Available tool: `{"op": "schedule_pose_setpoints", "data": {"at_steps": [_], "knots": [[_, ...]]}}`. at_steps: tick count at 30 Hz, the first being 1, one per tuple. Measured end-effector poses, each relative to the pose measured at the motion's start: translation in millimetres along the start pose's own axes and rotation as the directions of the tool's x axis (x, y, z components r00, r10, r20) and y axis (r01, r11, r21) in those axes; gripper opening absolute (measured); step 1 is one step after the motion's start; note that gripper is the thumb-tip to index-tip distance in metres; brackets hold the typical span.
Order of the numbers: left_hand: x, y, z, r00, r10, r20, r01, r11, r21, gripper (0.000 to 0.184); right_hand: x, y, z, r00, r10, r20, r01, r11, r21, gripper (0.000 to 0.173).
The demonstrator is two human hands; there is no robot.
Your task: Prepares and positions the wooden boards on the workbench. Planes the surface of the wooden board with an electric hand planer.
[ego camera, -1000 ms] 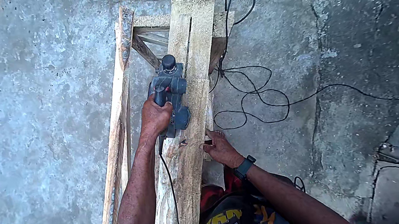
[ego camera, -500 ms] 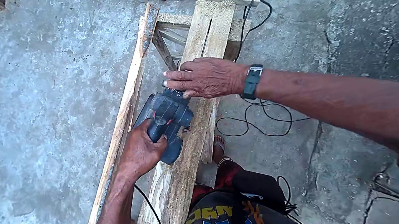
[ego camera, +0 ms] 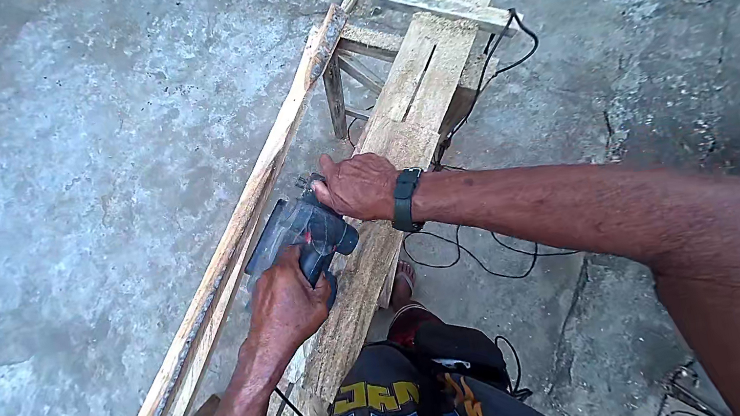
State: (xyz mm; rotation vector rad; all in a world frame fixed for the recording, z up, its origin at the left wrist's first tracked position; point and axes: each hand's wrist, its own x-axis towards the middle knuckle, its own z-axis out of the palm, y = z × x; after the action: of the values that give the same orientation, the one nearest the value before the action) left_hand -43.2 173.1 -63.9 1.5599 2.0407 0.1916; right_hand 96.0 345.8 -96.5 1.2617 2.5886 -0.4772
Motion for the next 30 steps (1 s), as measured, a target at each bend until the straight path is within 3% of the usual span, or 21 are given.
{"op": "schedule_pose_setpoints", "data": {"at_steps": [3, 5, 7, 8, 10, 11, 12, 14, 16, 17, 19, 22, 24, 27, 29, 30], "knots": [[-3, -9, 12, 1.0, 0.006, -0.022, -0.004, 0.997, 0.071, 0.048, 4, -19, -9, 0.94, 0.209, 0.27, -0.257, 0.954, 0.156, 0.067], [-3, -19, 11, 1.0, 0.021, -0.022, -0.02, 0.999, 0.046, 0.047, -1, -15, -4, 0.951, 0.182, 0.248, -0.233, 0.952, 0.196, 0.07], [-7, -27, 6, 0.999, 0.033, 0.003, -0.033, 0.999, -0.015, 0.043, -9, -3, 9, 0.996, -0.064, 0.07, 0.058, 0.995, 0.075, 0.064], [-8, -30, 2, 0.999, 0.044, 0.016, -0.043, 0.998, -0.045, 0.041, -8, 8, 13, 0.962, -0.274, -0.014, 0.273, 0.962, -0.028, 0.058], [-13, -33, -2, 0.997, 0.071, 0.023, -0.068, 0.994, -0.088, 0.039, 5, 28, 18, 0.741, -0.663, -0.103, 0.634, 0.742, -0.217, 0.045], [-13, -31, -3, 0.997, 0.078, 0.016, -0.076, 0.991, -0.108, 0.038, 12, 33, 18, 0.65, -0.752, -0.111, 0.711, 0.653, -0.262, 0.041], [-13, -29, -3, 0.998, 0.067, 0.018, -0.064, 0.99, -0.123, 0.036, 15, 34, 17, 0.621, -0.777, -0.105, 0.732, 0.622, -0.277, 0.039], [-10, -23, 3, 0.999, 0.03, 0.018, -0.027, 0.992, -0.12, 0.034, 15, 28, 22, 0.711, -0.694, -0.109, 0.657, 0.712, -0.249, 0.036], [-3, -19, 12, 1.0, -0.003, 0.009, 0.004, 0.995, -0.103, 0.035, 12, 13, 25, 0.907, -0.409, -0.103, 0.396, 0.909, -0.128, 0.036], [2, -18, 16, 1.0, -0.012, 0.004, 0.012, 0.994, -0.109, 0.035, 12, 4, 23, 0.97, -0.225, -0.091, 0.222, 0.974, -0.038, 0.039], [13, -21, 25, 1.0, -0.01, 0.0, 0.01, 0.989, -0.15, 0.034, 18, 7, 14, 0.99, 0.064, -0.122, -0.041, 0.982, 0.185, 0.049], [28, -32, 35, 0.999, -0.031, 0.039, 0.04, 0.966, -0.255, 0.032, 3, 69, 16, 0.853, 0.46, -0.246, -0.192, 0.715, 0.672, 0.072], [33, -40, 43, 0.995, -0.037, 0.094, 0.063, 0.953, -0.297, 0.032, -23, 111, 72, 0.762, 0.628, -0.157, -0.252, 0.51, 0.822, 0.09], [41, -45, 58, 0.993, -0.027, 0.113, 0.065, 0.935, -0.349, 0.033, -67, 125, 167, 0.801, 0.567, 0.192, -0.425, 0.312, 0.85, 0.103], [45, -46, 65, 0.993, -0.014, 0.119, 0.06, 0.919, -0.391, 0.033, -85, 111, 200, 0.821, 0.433, 0.371, -0.472, 0.151, 0.869, 0.095], [48, -45, 67, 0.993, -0.004, 0.12, 0.052, 0.914, -0.401, 0.032, -90, 102, 208, 0.838, 0.388, 0.384, -0.445, 0.079, 0.892, 0.087]]}}
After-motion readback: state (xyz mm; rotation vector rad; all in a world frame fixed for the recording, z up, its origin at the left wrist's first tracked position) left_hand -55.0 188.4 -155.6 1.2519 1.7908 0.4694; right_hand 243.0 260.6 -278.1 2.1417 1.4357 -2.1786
